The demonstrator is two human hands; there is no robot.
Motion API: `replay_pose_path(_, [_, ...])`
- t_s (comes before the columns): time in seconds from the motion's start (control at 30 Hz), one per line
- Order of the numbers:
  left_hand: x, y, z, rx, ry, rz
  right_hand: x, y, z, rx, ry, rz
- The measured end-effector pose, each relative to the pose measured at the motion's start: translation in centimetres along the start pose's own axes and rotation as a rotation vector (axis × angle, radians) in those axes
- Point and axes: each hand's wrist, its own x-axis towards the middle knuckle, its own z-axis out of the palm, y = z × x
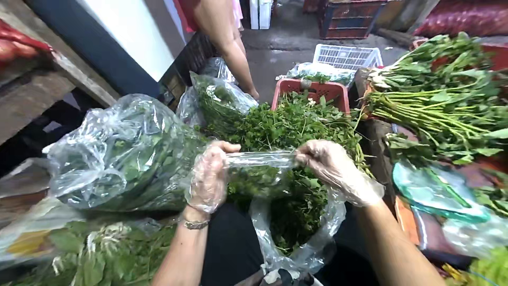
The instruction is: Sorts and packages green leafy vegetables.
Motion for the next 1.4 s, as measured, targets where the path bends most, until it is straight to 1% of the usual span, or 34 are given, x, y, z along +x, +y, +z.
replay_pose_path(0.03, [-0.4, -0.5, 0.8, -0.253, 0.036, -0.071, 0.1, 0.5, 0.4, 0.119, -0.045, 0.004])
replay_pose_path(0.07, [-0.8, -0.8, 1.7, -0.465, 0.071, -0.124, 0.1, 1.1, 1.2, 0.326, -0.060, -0.001])
replay_pose_path(0.13, [-1.3, -1.7, 3.4, -0.775, 0.129, -0.194, -0.2, 1.5, 3.9, 0.903, -0.021, -0.003])
replay_pose_path(0.17, [-1.5, -2.2, 4.1, -0.841, 0.153, -0.230, -0.2, 1.1, 5.3, 1.168, 0.013, -0.013])
replay_pose_path(0.2, [-1.8, -2.7, 4.7, -0.862, 0.168, -0.274, -0.1, 0.6, 6.5, 1.368, 0.045, -0.007])
replay_pose_path(0.23, [-2.0, -3.2, 5.0, -0.828, 0.179, -0.329, -0.1, 0.2, 7.3, 1.482, 0.063, 0.016])
replay_pose_path(0.27, [-2.2, -3.5, 5.3, -0.711, 0.187, -0.378, 0.0, -0.1, 7.7, 1.529, 0.088, 0.071])
replay_pose_path(0.33, [-2.7, -3.6, 5.4, -0.389, 0.133, -0.393, 0.2, -0.5, 7.9, 1.417, 0.146, 0.263])
replay_pose_path(0.4, [-3.2, -3.3, 5.5, -0.124, 0.025, -0.384, 0.3, -1.0, 7.9, 1.185, 0.179, 0.465])
replay_pose_path(0.43, [-3.4, -3.1, 5.8, -0.056, -0.006, -0.395, 0.2, -1.1, 8.0, 1.073, 0.179, 0.511])
replay_pose_path(0.47, [-3.5, -3.2, 5.9, -0.030, -0.015, -0.395, 0.0, -1.0, 8.2, 0.994, 0.165, 0.514])
replay_pose_path(0.53, [-3.9, -4.0, 5.8, -0.052, -0.009, -0.336, -0.6, -1.0, 8.4, 0.935, 0.096, 0.483])
replay_pose_path(0.6, [-4.1, -4.6, 5.4, -0.137, -0.062, -0.283, -1.1, -0.8, 8.7, 0.877, 0.071, 0.432])
replay_pose_path(0.63, [-4.0, -4.4, 5.3, -0.167, -0.088, -0.306, -1.2, -0.7, 8.8, 0.823, 0.084, 0.414])
replay_pose_path(0.67, [-3.9, -3.8, 5.4, -0.176, -0.099, -0.371, -1.3, -0.6, 9.0, 0.773, 0.109, 0.398])
replay_pose_path(0.7, [-3.7, -3.1, 5.6, -0.159, -0.118, -0.457, -1.4, -0.6, 9.2, 0.734, 0.132, 0.369])
replay_pose_path(0.77, [-3.1, -2.4, 5.7, -0.131, -0.141, -0.616, -1.5, -0.1, 9.4, 0.642, 0.128, 0.254])
replay_pose_path(0.83, [-2.9, -2.1, 5.5, -0.110, -0.154, -0.676, -1.7, 0.2, 9.0, 0.567, 0.083, 0.184])
replay_pose_path(0.9, [-3.1, -2.0, 5.8, -0.073, -0.101, -0.668, -1.9, 0.5, 8.1, 0.526, 0.001, 0.110])
replay_pose_path(0.97, [-3.3, -2.2, 5.9, -0.044, -0.010, -0.621, -2.1, 0.9, 7.4, 0.594, -0.084, 0.075])
replay_pose_path(1.0, [-3.5, -2.4, 5.9, -0.044, 0.017, -0.587, -2.1, 1.0, 7.4, 0.650, -0.080, 0.087])
replay_pose_path(1.03, [-3.7, -2.8, 5.9, -0.054, 0.019, -0.552, -2.2, 0.9, 7.6, 0.685, -0.037, 0.115])
replay_pose_path(1.1, [-4.3, -3.2, 6.0, -0.083, -0.029, -0.482, -2.2, 0.7, 8.2, 0.694, 0.054, 0.174])
replay_pose_path(1.17, [-4.5, -3.6, 5.6, 0.001, -0.131, -0.329, -2.1, 0.4, 8.4, 0.711, 0.061, 0.241])
replay_pose_path(1.2, [-4.5, -3.7, 5.2, 0.107, -0.191, -0.225, -2.1, 0.3, 8.5, 0.707, 0.053, 0.269])
replay_pose_path(1.27, [-4.7, -3.2, 4.6, 0.434, -0.278, -0.025, -2.1, 0.5, 9.0, 0.674, 0.027, 0.296])
replay_pose_path(1.33, [-4.8, -2.4, 4.6, 0.728, -0.305, 0.136, -1.9, 0.2, 9.4, 0.647, 0.010, 0.326])
replay_pose_path(1.4, [-5.1, -2.2, 4.6, 0.874, -0.293, 0.231, -1.8, -0.1, 9.7, 0.652, -0.016, 0.353])
